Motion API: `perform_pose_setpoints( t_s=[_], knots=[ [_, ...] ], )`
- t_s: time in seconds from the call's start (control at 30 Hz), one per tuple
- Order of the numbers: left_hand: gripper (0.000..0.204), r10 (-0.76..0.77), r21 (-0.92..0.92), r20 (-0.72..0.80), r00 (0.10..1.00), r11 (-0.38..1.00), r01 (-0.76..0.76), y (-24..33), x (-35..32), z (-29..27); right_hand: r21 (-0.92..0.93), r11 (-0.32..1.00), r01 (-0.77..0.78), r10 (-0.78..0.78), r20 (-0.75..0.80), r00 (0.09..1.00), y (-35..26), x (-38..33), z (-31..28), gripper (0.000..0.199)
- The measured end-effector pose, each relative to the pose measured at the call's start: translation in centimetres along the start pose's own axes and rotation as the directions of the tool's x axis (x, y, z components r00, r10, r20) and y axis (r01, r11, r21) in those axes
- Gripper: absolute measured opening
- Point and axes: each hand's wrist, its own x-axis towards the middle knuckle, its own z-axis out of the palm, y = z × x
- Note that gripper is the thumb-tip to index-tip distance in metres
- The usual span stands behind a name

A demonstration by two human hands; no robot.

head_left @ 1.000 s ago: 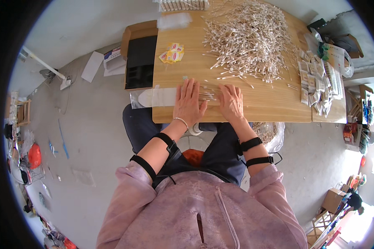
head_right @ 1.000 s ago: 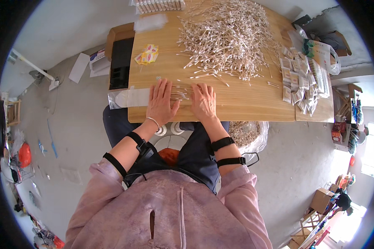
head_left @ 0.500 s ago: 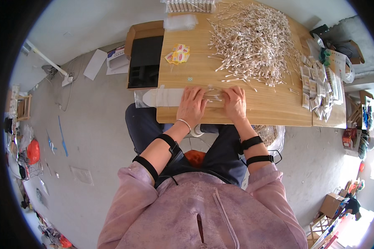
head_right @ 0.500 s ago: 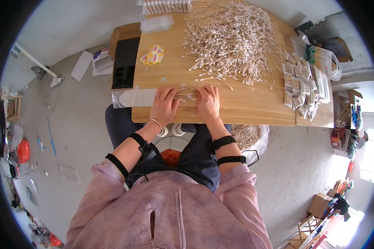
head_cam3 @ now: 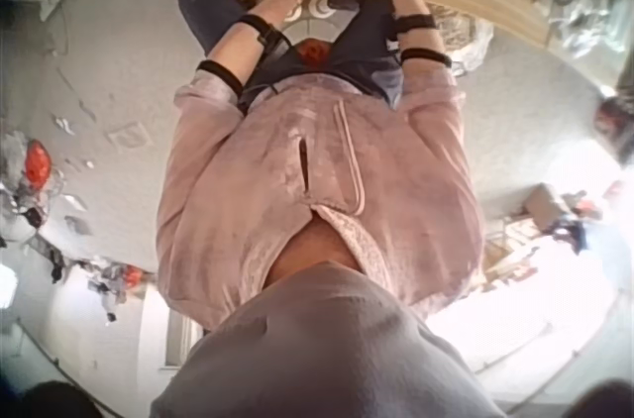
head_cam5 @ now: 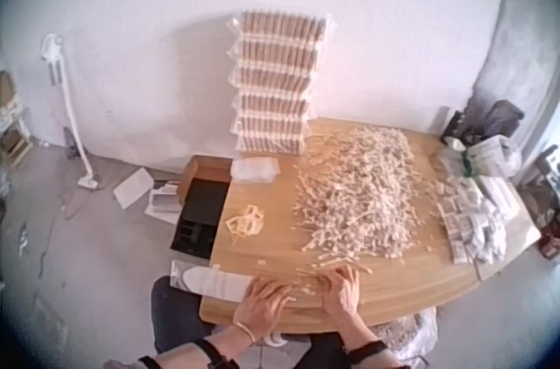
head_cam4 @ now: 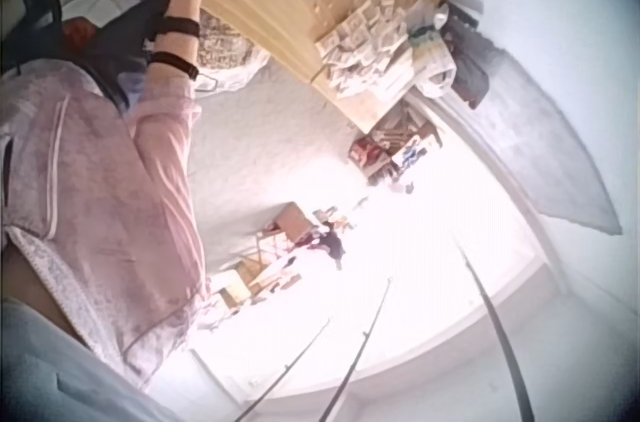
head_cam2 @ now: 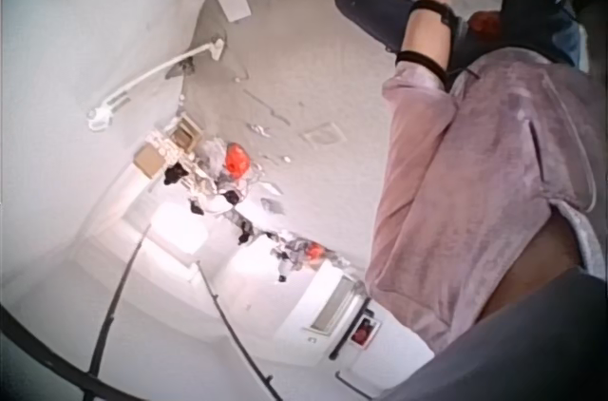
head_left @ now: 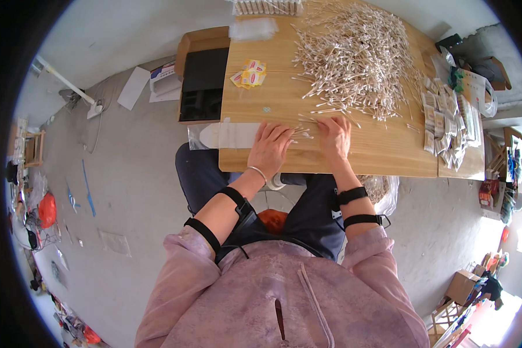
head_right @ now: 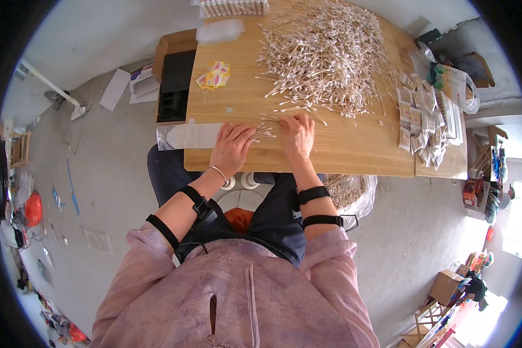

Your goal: Gathering and aligning cotton swabs to place them into small plastic bags.

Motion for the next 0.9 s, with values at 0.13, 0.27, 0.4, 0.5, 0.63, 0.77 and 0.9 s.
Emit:
perform_pose_setpoints(
  t_s=[0.13,0.27,0.4,0.5,0.63,0.77,0.9],
  knots=[
    [0.030,0.018,0.007,0.042,0.999,1.000,-0.018,-0.5,-0.2,0.4,0.097,0.993,0.063,-0.067,0.036,0.997,-2.7,0.4,2.6,0.014],
    [0.037,-0.068,-0.063,-0.022,0.997,0.996,0.066,0.0,-0.1,0.1,0.257,0.951,0.172,-0.201,0.091,0.975,-4.1,0.1,2.9,0.023],
    [0.058,-0.064,0.175,-0.001,0.998,0.983,0.063,0.3,-0.6,0.1,0.181,0.982,0.045,-0.043,-0.019,0.999,-2.7,-1.2,1.2,0.030],
    [0.068,-0.066,0.225,0.170,0.983,0.974,0.027,0.4,0.3,0.0,0.133,0.990,0.036,-0.025,-0.080,0.996,-1.0,-2.8,1.0,0.030],
    [0.073,-0.099,0.310,0.297,0.950,0.951,0.002,0.2,3.8,0.3,0.055,0.998,0.044,-0.042,-0.031,0.999,-1.8,-3.1,0.3,0.030],
    [0.074,-0.130,0.318,0.213,0.968,0.946,0.057,-1.0,5.8,1.5,0.068,0.995,0.068,-0.066,-0.025,0.997,-1.9,-3.3,0.6,0.033],
    [0.071,-0.049,0.277,0.290,0.956,0.960,-0.035,0.4,2.8,1.4,0.044,0.998,0.034,-0.032,-0.026,0.999,-1.0,-3.3,0.7,0.033]
  ],
)
